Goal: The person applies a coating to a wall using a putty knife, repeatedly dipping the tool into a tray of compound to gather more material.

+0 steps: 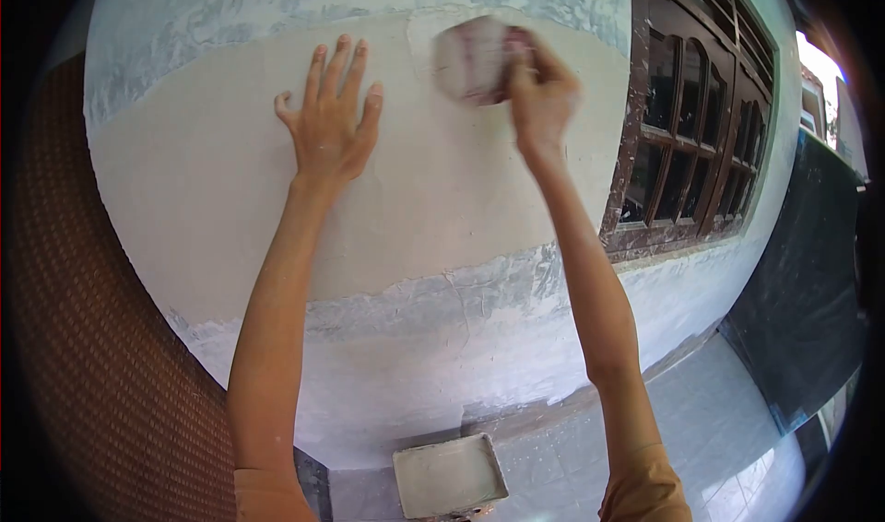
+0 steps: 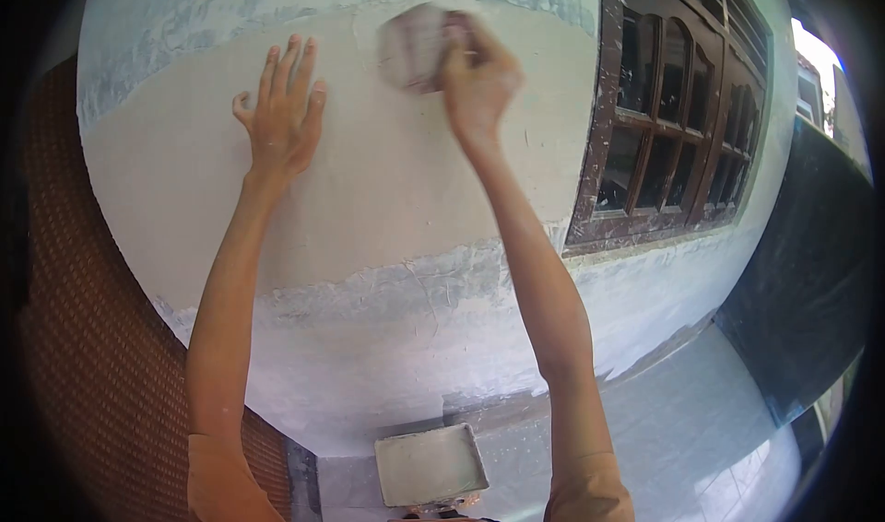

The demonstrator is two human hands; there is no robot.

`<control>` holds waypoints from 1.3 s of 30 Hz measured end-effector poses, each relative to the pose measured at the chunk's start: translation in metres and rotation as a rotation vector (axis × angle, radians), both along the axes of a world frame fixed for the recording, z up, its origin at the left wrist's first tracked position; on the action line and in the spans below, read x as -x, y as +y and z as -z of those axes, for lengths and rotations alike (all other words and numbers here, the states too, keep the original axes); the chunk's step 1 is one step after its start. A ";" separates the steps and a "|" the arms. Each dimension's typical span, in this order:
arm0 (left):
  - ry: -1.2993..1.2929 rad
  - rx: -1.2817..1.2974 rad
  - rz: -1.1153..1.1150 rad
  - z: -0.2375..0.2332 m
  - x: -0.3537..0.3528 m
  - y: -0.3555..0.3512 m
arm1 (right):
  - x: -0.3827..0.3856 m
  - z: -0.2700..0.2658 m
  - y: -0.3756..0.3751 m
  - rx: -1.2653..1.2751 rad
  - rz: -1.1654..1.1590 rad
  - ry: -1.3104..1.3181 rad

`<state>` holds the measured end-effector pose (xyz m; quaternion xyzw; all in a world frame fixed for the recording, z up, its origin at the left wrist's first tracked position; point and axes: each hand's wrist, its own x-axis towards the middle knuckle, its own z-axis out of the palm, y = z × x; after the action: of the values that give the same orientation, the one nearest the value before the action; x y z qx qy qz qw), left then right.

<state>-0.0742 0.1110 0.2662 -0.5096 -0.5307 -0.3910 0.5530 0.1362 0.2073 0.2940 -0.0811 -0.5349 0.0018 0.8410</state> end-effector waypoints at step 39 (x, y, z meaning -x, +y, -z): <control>0.013 -0.018 -0.104 0.002 -0.005 0.005 | 0.002 0.021 -0.003 0.228 -0.145 0.038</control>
<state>-0.0691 0.1163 0.2643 -0.4790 -0.5494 -0.3631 0.5805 0.1342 0.2048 0.2733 -0.1371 -0.5197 0.1249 0.8340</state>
